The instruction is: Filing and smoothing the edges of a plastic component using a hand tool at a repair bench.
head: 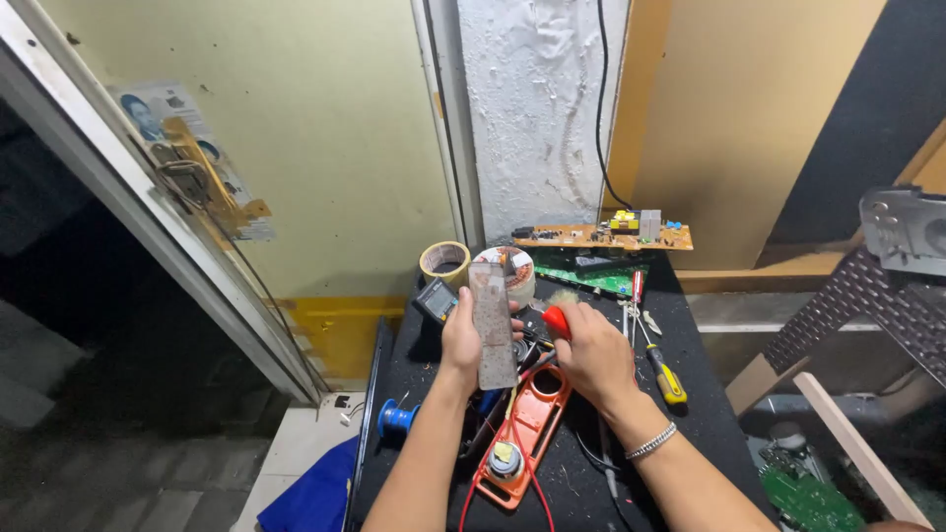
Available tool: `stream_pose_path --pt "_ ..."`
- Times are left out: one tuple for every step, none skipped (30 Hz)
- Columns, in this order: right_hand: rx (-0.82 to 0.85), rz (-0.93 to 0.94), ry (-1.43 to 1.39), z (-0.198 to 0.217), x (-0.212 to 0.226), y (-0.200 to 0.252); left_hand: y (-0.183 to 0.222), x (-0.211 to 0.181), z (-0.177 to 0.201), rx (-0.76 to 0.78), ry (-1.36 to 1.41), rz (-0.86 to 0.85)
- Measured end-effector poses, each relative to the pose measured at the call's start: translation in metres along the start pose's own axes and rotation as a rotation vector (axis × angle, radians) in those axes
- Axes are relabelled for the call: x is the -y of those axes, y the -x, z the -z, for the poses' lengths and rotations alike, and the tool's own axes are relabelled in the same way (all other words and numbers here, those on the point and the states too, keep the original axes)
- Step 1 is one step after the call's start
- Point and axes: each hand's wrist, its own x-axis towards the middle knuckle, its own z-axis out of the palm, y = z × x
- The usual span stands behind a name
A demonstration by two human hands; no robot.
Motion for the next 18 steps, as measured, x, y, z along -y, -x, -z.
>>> stream_pose_path --pt "-0.007 0.0 -0.001 -0.003 -0.004 0.001 0.0 0.001 -0.001 0.005 -0.004 -0.004" --pt "-0.004 0.027 0.007 -0.006 -0.007 0.001 -0.001 0.001 -0.002 -0.007 0.01 -0.007" --pt "-0.001 0.04 0.013 -0.01 -0.009 0.004 0.0 0.001 -0.002 -0.018 0.013 -0.001" --pt "-0.008 0.027 0.009 -0.012 -0.009 0.005 0.005 -0.003 -0.002 -0.012 0.0 0.004" --pt "-0.014 0.009 0.031 -0.012 -0.012 0.003 0.007 -0.005 -0.006 -0.018 -0.002 0.008" --pt "-0.02 -0.008 0.053 -0.013 -0.015 0.003 0.009 -0.007 -0.009 -0.025 -0.003 0.012" --pt "-0.023 -0.016 0.058 -0.01 -0.012 0.001 0.011 -0.008 -0.01 -0.018 -0.005 0.019" --pt "-0.028 -0.004 0.067 -0.007 -0.009 -0.002 0.013 -0.009 -0.01 -0.017 -0.002 0.016" --pt "-0.033 0.007 0.076 -0.004 -0.007 -0.004 0.014 -0.011 -0.012 -0.015 0.0 0.013" --pt "-0.037 -0.002 0.082 -0.008 -0.009 -0.004 0.012 -0.008 -0.01 -0.006 -0.002 0.021" --pt "-0.045 0.016 0.086 -0.011 -0.01 -0.004 0.01 -0.006 -0.008 0.003 0.002 0.023" --pt "-0.053 0.033 0.089 -0.015 -0.012 -0.004 0.008 -0.004 -0.007 0.013 0.006 0.026" --pt "-0.052 0.028 0.095 -0.012 -0.01 -0.005 0.005 -0.003 -0.008 0.017 0.007 0.033" --pt "-0.096 0.025 0.066 -0.01 -0.008 -0.005 0.003 -0.002 -0.008 0.006 0.014 0.037" --pt "-0.14 0.026 0.038 -0.008 -0.007 -0.004 0.001 0.001 -0.008 -0.007 0.024 0.038" --pt "-0.138 0.026 0.045 -0.009 -0.006 -0.004 0.002 -0.002 -0.008 -0.004 0.029 0.042" --pt "-0.171 0.011 0.005 -0.008 -0.007 -0.004 0.005 -0.004 -0.01 0.0 0.018 0.037" --pt "-0.204 -0.003 -0.035 -0.007 -0.008 -0.003 0.007 -0.005 -0.012 0.005 0.007 0.032"
